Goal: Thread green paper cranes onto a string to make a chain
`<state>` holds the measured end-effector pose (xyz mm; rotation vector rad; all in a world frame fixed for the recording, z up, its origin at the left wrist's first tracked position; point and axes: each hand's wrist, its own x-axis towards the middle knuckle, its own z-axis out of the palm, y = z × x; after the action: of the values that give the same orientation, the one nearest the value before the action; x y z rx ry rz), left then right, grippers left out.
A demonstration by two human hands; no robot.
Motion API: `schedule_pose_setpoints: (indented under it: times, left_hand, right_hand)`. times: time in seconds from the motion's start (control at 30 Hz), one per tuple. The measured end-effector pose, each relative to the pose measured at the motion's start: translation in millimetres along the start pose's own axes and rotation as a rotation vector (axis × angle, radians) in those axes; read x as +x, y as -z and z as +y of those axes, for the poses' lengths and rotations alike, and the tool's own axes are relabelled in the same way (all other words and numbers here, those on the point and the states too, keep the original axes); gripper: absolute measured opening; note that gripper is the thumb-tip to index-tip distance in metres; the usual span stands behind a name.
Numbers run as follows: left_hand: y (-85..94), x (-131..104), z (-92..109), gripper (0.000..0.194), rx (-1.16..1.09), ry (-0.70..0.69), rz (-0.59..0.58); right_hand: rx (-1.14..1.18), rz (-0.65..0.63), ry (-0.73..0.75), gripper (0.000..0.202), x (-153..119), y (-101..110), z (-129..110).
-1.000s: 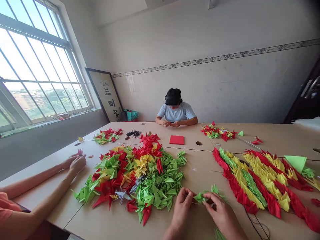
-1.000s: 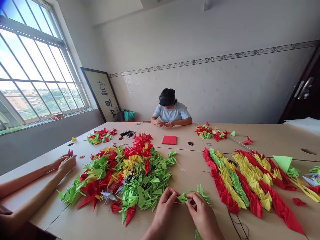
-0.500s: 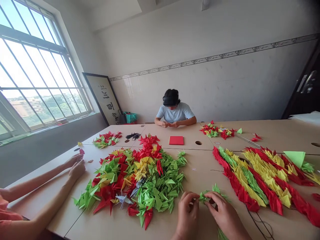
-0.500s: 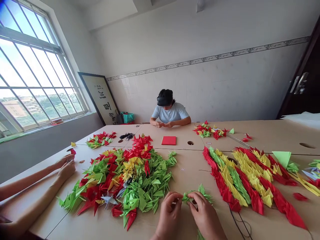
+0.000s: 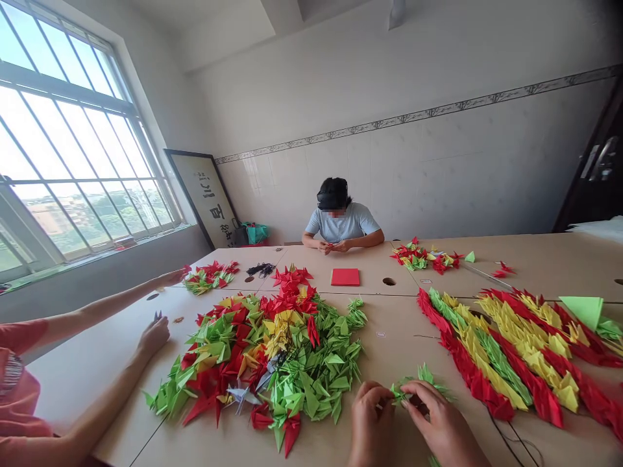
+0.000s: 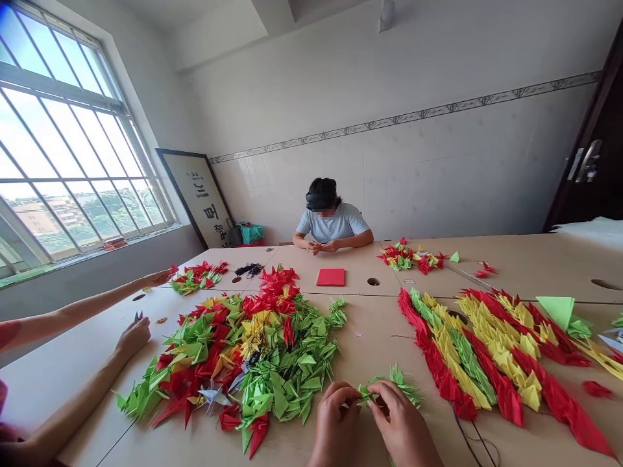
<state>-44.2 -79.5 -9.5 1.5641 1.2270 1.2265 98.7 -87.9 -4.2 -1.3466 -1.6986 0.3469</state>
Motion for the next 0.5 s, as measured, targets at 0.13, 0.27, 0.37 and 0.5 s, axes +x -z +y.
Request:
schedule_pose_setpoints:
  times: [0.13,0.27,0.37,0.5]
  left_hand:
    - [1.5,0.8,4.5,0.017,-0.018,0.028,0.015]
    - [4.4,1.9,7.7,0.01,-0.078,0.055,0.021]
    - [5.4,2.6,7.3,0.014,-0.161,0.084,0.028]
    - [5.0,3.4,6.6,0.028,-0.296,0.134,0.029]
  right_hand:
    - [0.004,0.001,-0.007,0.012,-0.4,0.2,-2.3]
    - [0.0,0.003,-0.017,0.013,-0.4,-0.2,-2.2]
    - [-0.006,0.003,-0.023,0.013,-0.5,-1.0,-2.3]
    - [-0.015,0.004,-0.035,0.02,-2.1,2.7,-1.1]
